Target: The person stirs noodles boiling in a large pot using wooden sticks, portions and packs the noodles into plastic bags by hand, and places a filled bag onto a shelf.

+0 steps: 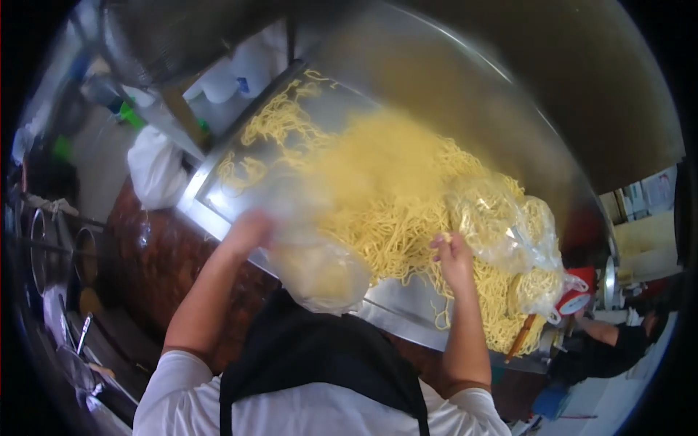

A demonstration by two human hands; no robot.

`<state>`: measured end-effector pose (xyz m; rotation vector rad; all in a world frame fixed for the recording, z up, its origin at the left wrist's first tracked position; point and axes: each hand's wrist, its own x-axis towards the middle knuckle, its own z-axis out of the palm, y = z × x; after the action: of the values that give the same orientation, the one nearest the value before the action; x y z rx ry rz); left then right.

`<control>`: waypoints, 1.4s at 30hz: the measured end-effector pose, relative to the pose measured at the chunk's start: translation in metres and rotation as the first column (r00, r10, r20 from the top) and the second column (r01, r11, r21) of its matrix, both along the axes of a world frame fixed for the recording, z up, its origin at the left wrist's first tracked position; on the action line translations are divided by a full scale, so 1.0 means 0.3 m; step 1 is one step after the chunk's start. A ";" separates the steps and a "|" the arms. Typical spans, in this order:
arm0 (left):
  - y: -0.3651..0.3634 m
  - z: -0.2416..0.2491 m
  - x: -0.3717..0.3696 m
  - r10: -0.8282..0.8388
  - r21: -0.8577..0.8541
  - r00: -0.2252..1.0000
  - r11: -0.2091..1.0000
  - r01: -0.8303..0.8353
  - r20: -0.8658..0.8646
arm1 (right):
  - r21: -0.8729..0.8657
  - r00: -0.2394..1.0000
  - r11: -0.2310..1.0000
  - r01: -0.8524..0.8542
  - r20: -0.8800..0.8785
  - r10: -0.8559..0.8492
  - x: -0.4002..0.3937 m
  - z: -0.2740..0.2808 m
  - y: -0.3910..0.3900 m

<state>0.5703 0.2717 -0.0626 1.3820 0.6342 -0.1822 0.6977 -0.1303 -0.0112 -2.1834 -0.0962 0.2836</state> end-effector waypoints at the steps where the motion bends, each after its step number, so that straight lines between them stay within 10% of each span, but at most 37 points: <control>1: 0.005 -0.009 -0.009 0.007 -0.001 1.000 1.000 -0.007 0.002 | 0.075 0.993 0.997 -0.010 0.117 0.001 0.008 0.052 0.017; 5: 0.001 -0.077 -0.022 -0.039 0.036 0.999 0.999 0.039 0.006 | 0.292 0.974 0.956 -0.041 0.226 -0.027 0.118 0.117 0.114; 8: -0.020 -0.084 -0.036 -0.010 0.008 0.999 1.000 0.009 0.030 | -0.128 0.896 0.983 -0.129 0.411 0.171 0.233 0.040 0.166; 10: -0.031 -0.071 -0.040 0.016 -0.010 0.998 1.000 -0.015 0.056 | -0.615 0.791 0.751 -0.241 0.325 0.519 0.320 -0.081 0.165; 16: -0.063 -0.009 -0.069 -0.066 0.024 0.998 0.998 0.066 -0.002 | -0.761 0.835 0.516 -0.393 -0.060 0.547 0.391 -0.082 0.216; 28: -0.067 -0.055 -0.057 -0.114 0.021 0.993 0.993 0.115 -0.007 | -0.542 0.811 0.603 -0.585 -0.364 0.459 0.459 -0.057 0.249; 32: -0.072 -0.054 -0.061 -0.112 0.034 0.994 0.993 0.112 -0.009 | -0.640 0.780 0.496 -0.586 -0.280 0.560 0.467 -0.136 0.231; 42: -0.062 -0.064 -0.064 -0.103 0.023 0.994 0.994 0.103 -0.020 | -0.553 0.854 0.677 -0.486 -0.137 0.502 0.453 0.122 0.213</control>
<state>0.5511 0.2530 -0.0818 1.4392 0.5825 -0.2712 0.8337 -0.0665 0.0254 -2.7339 -0.7183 0.6646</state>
